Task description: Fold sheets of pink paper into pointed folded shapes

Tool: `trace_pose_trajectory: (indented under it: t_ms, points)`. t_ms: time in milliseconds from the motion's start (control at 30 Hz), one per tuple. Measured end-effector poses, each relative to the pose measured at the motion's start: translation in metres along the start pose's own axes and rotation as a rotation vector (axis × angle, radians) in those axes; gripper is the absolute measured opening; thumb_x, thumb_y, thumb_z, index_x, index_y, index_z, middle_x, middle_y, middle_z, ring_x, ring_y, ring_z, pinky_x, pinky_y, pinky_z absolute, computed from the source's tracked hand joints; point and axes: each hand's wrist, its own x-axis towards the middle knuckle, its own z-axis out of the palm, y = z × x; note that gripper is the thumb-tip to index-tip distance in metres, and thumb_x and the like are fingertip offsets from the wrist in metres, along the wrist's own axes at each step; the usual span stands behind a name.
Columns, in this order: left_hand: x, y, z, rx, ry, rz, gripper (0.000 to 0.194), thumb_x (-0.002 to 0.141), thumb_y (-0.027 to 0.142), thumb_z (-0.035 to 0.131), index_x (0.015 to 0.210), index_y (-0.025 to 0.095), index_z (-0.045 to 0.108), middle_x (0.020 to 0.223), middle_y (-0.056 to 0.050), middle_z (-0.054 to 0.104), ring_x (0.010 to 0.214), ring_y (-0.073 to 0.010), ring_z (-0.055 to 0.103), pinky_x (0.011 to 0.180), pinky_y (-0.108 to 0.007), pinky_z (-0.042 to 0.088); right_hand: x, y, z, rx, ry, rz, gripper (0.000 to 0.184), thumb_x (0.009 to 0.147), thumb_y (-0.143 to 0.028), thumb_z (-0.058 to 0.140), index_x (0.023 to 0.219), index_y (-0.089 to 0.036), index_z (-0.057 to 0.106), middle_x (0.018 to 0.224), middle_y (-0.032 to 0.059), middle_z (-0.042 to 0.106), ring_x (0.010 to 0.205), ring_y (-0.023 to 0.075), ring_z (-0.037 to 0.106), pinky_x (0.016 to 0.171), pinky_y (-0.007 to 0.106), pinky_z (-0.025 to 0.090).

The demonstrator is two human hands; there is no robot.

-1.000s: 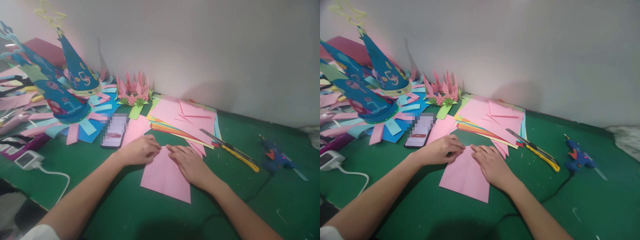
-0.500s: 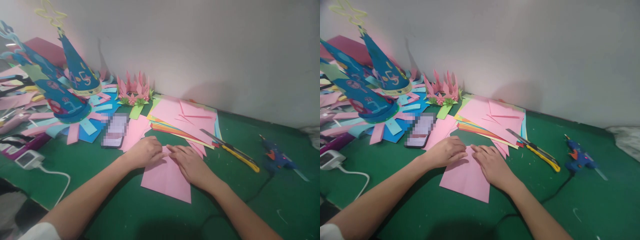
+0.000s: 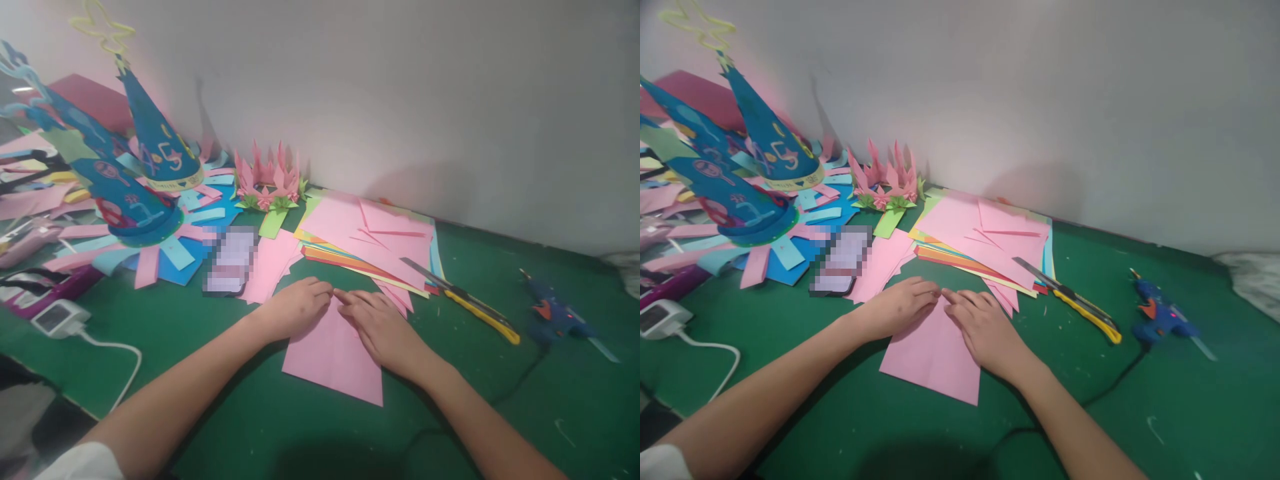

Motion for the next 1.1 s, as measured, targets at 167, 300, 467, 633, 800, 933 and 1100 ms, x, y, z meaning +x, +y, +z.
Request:
trace_pose_trajectory:
  t_ms: [167, 300, 467, 633, 800, 933, 1100]
  points:
    - [0.002, 0.001, -0.007, -0.037, 0.014, 0.012, 0.023, 0.093, 0.013, 0.042, 0.087, 0.009, 0.064, 0.086, -0.009, 0.064, 0.085, -0.0181, 0.057, 0.082, -0.032, 0.047, 0.001, 0.001, 0.001, 0.0, 0.01, 0.004, 0.03, 0.089, -0.009, 0.038, 0.112, -0.018, 0.057, 0.138, 0.0072, 0.048, 0.116, 0.0251, 0.047, 0.091, 0.046, 0.04]
    - [-0.002, -0.001, -0.018, -0.124, -0.014, -0.072, 0.028, 0.092, 0.019, 0.044, 0.08, 0.01, 0.067, 0.079, -0.009, 0.066, 0.083, -0.0187, 0.059, 0.079, -0.031, 0.047, 0.001, 0.0, 0.0, 0.009, 0.022, 0.006, 0.032, 0.088, -0.009, 0.039, 0.112, -0.019, 0.057, 0.137, 0.0072, 0.049, 0.116, 0.0248, 0.048, 0.091, 0.046, 0.041]
    - [-0.011, -0.007, -0.032, -0.171, -0.059, -0.177, 0.035, 0.092, 0.026, 0.043, 0.071, 0.013, 0.069, 0.071, -0.008, 0.066, 0.075, -0.0183, 0.061, 0.073, -0.031, 0.048, 0.0, 0.0, -0.001, 0.02, 0.039, -0.005, 0.033, 0.088, -0.008, 0.038, 0.111, -0.02, 0.058, 0.136, 0.0074, 0.05, 0.115, 0.025, 0.048, 0.091, 0.047, 0.041]
    - [-0.013, -0.009, -0.034, -0.064, -0.092, -0.233, 0.041, 0.09, 0.029, 0.043, 0.058, 0.014, 0.062, 0.057, -0.005, 0.058, 0.061, -0.0176, 0.057, 0.059, -0.03, 0.043, 0.0, 0.001, 0.0, 0.025, 0.039, -0.001, 0.031, 0.089, -0.009, 0.039, 0.112, -0.02, 0.057, 0.136, 0.0073, 0.05, 0.116, 0.0246, 0.047, 0.091, 0.047, 0.041]
    - [-0.01, -0.008, -0.019, -0.009, -0.047, -0.318, 0.035, 0.089, 0.031, 0.048, 0.059, 0.015, 0.057, 0.059, -0.004, 0.056, 0.062, -0.0181, 0.054, 0.057, -0.029, 0.039, 0.001, 0.001, 0.0, 0.018, 0.016, 0.003, 0.03, 0.089, -0.008, 0.038, 0.111, -0.019, 0.055, 0.139, 0.0063, 0.048, 0.116, 0.0259, 0.046, 0.092, 0.047, 0.039]
    - [-0.008, -0.008, -0.009, -0.055, -0.004, -0.428, 0.023, 0.08, 0.036, 0.061, 0.079, 0.014, 0.056, 0.074, -0.005, 0.057, 0.072, -0.0203, 0.054, 0.064, -0.031, 0.042, 0.001, 0.001, -0.001, 0.027, 0.012, 0.004, 0.031, 0.088, -0.008, 0.038, 0.111, -0.019, 0.055, 0.139, 0.0066, 0.047, 0.117, 0.0256, 0.046, 0.092, 0.047, 0.039]
    - [-0.007, -0.003, -0.006, -0.21, 0.018, -0.416, 0.011, 0.081, 0.024, 0.057, 0.076, 0.015, 0.052, 0.072, -0.002, 0.053, 0.069, -0.0173, 0.05, 0.063, -0.029, 0.041, 0.0, 0.001, 0.0, 0.041, 0.052, 0.007, 0.03, 0.088, -0.009, 0.039, 0.11, -0.02, 0.056, 0.14, 0.0098, 0.045, 0.117, 0.0242, 0.048, 0.092, 0.046, 0.04]
